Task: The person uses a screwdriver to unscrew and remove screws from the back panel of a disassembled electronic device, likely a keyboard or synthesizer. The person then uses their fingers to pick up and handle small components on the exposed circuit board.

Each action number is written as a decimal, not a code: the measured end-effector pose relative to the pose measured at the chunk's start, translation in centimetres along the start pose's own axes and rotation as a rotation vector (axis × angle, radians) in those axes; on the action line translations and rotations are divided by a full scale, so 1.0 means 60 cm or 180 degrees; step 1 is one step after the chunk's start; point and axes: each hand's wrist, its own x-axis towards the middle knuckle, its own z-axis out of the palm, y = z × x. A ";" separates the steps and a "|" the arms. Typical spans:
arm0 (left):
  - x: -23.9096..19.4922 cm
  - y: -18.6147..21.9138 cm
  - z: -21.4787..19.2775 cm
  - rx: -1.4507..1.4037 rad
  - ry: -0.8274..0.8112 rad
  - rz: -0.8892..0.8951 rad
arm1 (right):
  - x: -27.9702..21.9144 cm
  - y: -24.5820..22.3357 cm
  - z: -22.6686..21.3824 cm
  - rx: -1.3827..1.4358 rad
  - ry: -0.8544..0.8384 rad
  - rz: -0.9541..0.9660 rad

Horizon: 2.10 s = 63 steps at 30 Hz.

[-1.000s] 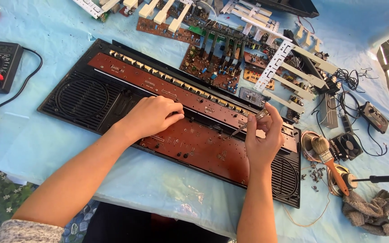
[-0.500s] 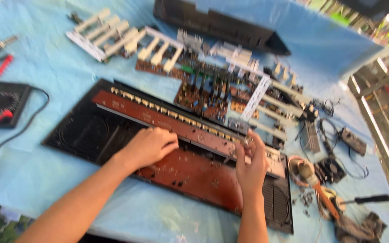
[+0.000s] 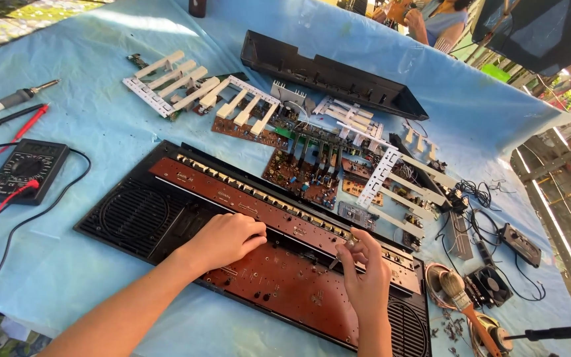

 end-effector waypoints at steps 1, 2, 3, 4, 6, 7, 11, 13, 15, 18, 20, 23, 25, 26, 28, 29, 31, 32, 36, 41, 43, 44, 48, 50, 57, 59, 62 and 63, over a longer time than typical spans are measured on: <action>-0.002 -0.001 -0.001 -0.0010 -0.0015 0.0008 | 0.000 -0.002 0.001 -0.0011 -0.0002 0.0017; -0.001 -0.001 0.000 0.0022 -0.0004 0.0024 | 0.000 -0.003 0.000 0.0094 -0.0042 0.0007; 0.001 -0.001 0.000 0.0055 0.0008 0.0039 | 0.001 -0.004 -0.002 0.0198 -0.0083 -0.0002; -0.001 0.001 -0.002 0.0036 -0.0014 0.0078 | 0.003 -0.010 -0.001 0.0162 -0.0069 0.0028; 0.000 0.004 -0.006 0.0099 -0.0030 0.0019 | 0.006 -0.021 -0.001 0.0296 0.0184 -0.0032; 0.000 0.006 -0.006 0.0078 -0.0058 0.0074 | 0.004 -0.019 0.000 0.0245 0.0206 0.0002; 0.000 0.012 -0.015 0.0121 -0.0161 -0.0089 | 0.005 -0.012 -0.001 0.0325 0.0235 -0.0029; 0.001 0.014 -0.016 0.0111 -0.0279 -0.0135 | 0.003 -0.012 -0.006 0.0310 0.0113 -0.0097; 0.002 0.013 -0.016 0.0172 -0.0341 -0.0264 | 0.004 -0.013 -0.009 0.0432 -0.0125 -0.0019; -0.007 0.029 -0.032 0.0297 -0.0463 -0.0468 | 0.011 -0.019 0.003 0.0431 0.0248 -0.0020; -0.005 0.032 -0.034 0.0290 -0.0442 -0.0448 | 0.001 0.009 0.011 0.0422 0.0382 0.0038; -0.005 0.032 -0.034 0.0249 -0.0410 -0.0469 | -0.005 0.016 0.018 0.0383 0.0501 0.0104; 0.001 0.034 -0.036 0.0218 -0.0404 -0.0463 | -0.001 0.007 0.012 0.0320 0.0515 0.0120; 0.003 0.037 -0.038 0.0203 -0.0512 -0.0604 | 0.000 -0.001 0.006 0.0337 0.0247 0.0095; 0.006 0.039 -0.038 0.0191 -0.0642 -0.0730 | 0.000 -0.008 -0.002 0.0346 -0.0013 0.0092; 0.006 0.039 -0.037 0.0257 -0.0604 -0.0735 | 0.000 -0.007 -0.003 0.0319 -0.0037 0.0040; 0.005 0.037 -0.033 0.0316 -0.0581 -0.0746 | -0.001 -0.008 -0.005 0.0295 -0.0071 0.0003; 0.005 0.035 -0.032 0.0326 -0.0572 -0.0730 | 0.001 -0.008 -0.005 0.0229 0.0034 0.0109; 0.003 0.034 -0.032 0.0263 -0.0559 -0.0733 | 0.003 -0.019 -0.007 0.0304 0.0473 0.0319; 0.003 0.022 -0.017 0.0367 -0.0443 -0.0629 | -0.003 0.004 0.007 0.0074 0.0418 0.0155; 0.003 0.019 -0.015 0.0412 -0.0437 -0.0617 | -0.004 0.009 0.008 -0.0015 0.0297 0.0100; 0.004 0.018 -0.015 0.0411 -0.0464 -0.0596 | -0.003 0.009 0.007 -0.0004 0.0307 0.0059; 0.007 0.011 -0.012 0.0404 -0.0546 -0.0549 | -0.001 -0.001 -0.002 0.0093 0.0401 0.0135; 0.007 0.015 -0.013 0.0379 -0.0508 -0.0512 | -0.002 -0.003 -0.004 0.0029 0.0365 0.0133; 0.005 0.006 -0.011 0.0107 -0.0408 -0.0213 | -0.012 0.017 0.001 -0.0204 0.0642 -0.0016; 0.002 0.006 -0.012 0.0088 -0.0305 -0.0210 | -0.008 0.012 0.006 -0.0183 0.0540 0.0057; -0.001 0.009 -0.011 0.0012 -0.0238 -0.0206 | -0.012 0.012 0.009 -0.0198 0.0475 0.0124; 0.000 0.009 -0.012 -0.0032 -0.0240 -0.0231 | -0.012 0.014 0.011 -0.0204 0.0509 0.0081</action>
